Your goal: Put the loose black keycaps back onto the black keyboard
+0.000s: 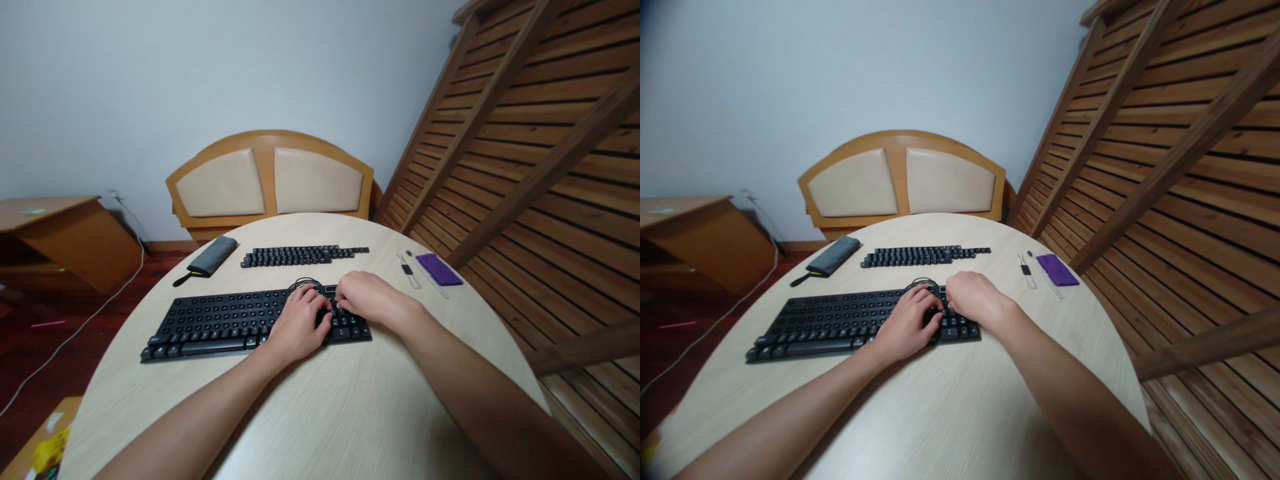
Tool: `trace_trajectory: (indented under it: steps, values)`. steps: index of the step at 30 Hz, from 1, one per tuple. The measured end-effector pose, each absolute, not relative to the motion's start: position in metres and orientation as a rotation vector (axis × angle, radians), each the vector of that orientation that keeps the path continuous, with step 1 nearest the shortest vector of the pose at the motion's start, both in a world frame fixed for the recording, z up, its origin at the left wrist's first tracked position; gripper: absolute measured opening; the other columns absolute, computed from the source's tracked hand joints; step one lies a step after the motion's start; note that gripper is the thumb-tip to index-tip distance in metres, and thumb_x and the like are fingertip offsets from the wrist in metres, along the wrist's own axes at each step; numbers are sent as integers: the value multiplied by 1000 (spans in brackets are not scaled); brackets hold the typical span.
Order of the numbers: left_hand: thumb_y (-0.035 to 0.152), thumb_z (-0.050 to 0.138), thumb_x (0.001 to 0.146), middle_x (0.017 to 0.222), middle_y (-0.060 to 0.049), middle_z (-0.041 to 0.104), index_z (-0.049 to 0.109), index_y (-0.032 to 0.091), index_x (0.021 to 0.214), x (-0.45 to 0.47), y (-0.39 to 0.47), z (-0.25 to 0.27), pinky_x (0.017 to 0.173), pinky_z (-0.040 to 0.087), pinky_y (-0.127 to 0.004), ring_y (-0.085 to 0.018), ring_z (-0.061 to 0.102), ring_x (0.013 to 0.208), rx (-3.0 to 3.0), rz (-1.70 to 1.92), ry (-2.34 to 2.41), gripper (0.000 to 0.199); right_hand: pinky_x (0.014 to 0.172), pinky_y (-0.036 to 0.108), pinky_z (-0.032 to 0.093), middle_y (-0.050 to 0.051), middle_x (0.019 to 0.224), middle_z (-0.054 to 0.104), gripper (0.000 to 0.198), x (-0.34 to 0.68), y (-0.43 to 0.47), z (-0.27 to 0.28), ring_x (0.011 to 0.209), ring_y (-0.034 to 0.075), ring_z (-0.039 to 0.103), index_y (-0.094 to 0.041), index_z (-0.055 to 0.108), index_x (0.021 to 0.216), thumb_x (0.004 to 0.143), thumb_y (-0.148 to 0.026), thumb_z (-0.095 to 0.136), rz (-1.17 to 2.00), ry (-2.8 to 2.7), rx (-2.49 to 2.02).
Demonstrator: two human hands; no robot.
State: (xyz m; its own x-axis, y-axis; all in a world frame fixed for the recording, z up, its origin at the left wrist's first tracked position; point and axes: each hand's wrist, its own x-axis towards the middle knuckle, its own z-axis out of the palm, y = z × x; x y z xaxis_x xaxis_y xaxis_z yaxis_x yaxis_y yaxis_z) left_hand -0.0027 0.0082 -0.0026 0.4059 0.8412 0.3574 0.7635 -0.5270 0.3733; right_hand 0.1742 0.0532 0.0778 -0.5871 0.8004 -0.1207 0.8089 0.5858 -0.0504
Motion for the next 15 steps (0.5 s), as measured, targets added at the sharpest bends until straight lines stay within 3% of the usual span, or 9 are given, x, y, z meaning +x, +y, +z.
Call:
trace_trajectory:
  steps: [7, 15]
  values:
    - [24, 57, 91, 105, -7, 66, 64, 23, 98, -2, 8, -2, 111, 38, -51, -30, 48, 127, 2495, 794, 1421, 10, 67, 26, 43, 7, 86, 78, 23, 192, 69, 78, 76, 19, 68, -21, 80, 90, 89, -27, 58, -409, 2827, 1230]
    - [24, 57, 91, 106, -7, 66, 63, 22, 99, -3, 8, -3, 112, 38, -50, -29, 47, 128, 2513, 774, 1430, 10, 81, 28, 43, 8, 101, 73, 18, 199, 83, 60, 96, 22, 64, -20, 74, 95, 83, -31, 68, -477, 2949, 1302]
